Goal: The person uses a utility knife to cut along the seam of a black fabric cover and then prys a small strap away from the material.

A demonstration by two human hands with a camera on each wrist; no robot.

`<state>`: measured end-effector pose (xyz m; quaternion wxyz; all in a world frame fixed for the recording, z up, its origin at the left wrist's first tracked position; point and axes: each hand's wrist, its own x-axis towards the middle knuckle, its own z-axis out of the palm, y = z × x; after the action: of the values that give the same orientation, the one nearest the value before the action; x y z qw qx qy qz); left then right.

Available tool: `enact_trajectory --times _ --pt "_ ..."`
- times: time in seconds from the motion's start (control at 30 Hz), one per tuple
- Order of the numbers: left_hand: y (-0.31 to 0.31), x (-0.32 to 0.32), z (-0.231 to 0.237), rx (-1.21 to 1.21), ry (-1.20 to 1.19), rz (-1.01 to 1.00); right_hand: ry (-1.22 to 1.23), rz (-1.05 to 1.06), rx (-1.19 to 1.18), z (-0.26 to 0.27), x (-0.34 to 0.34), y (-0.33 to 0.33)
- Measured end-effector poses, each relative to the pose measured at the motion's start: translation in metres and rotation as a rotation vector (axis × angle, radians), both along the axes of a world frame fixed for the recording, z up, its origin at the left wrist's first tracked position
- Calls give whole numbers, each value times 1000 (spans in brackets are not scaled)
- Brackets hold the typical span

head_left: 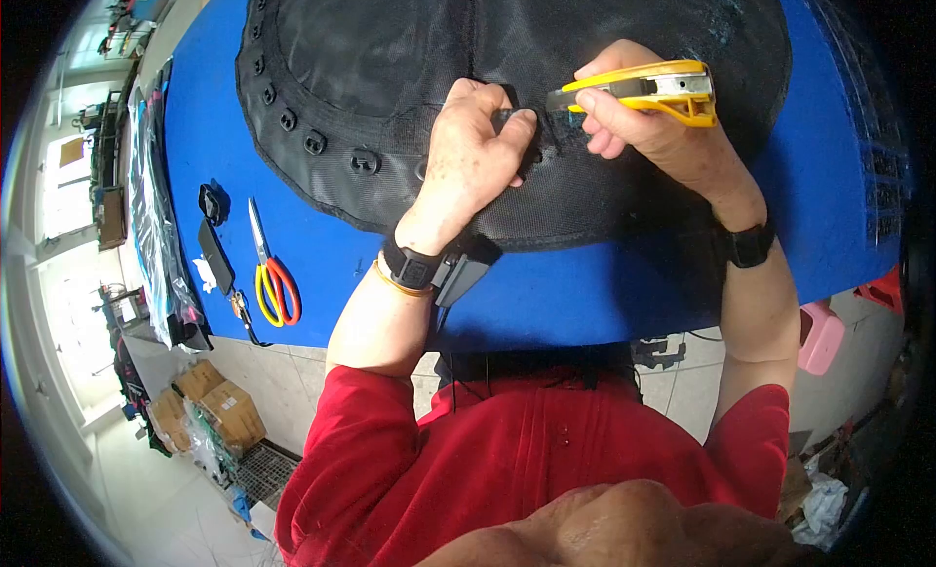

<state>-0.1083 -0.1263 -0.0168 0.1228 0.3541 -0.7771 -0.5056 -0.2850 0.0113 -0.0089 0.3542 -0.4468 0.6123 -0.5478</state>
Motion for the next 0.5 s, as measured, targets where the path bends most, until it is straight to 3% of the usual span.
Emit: enact_trajectory --times 0.5 --pt "-1 0 2 -16 -26 -10 -54 37 103 6 -2 3"
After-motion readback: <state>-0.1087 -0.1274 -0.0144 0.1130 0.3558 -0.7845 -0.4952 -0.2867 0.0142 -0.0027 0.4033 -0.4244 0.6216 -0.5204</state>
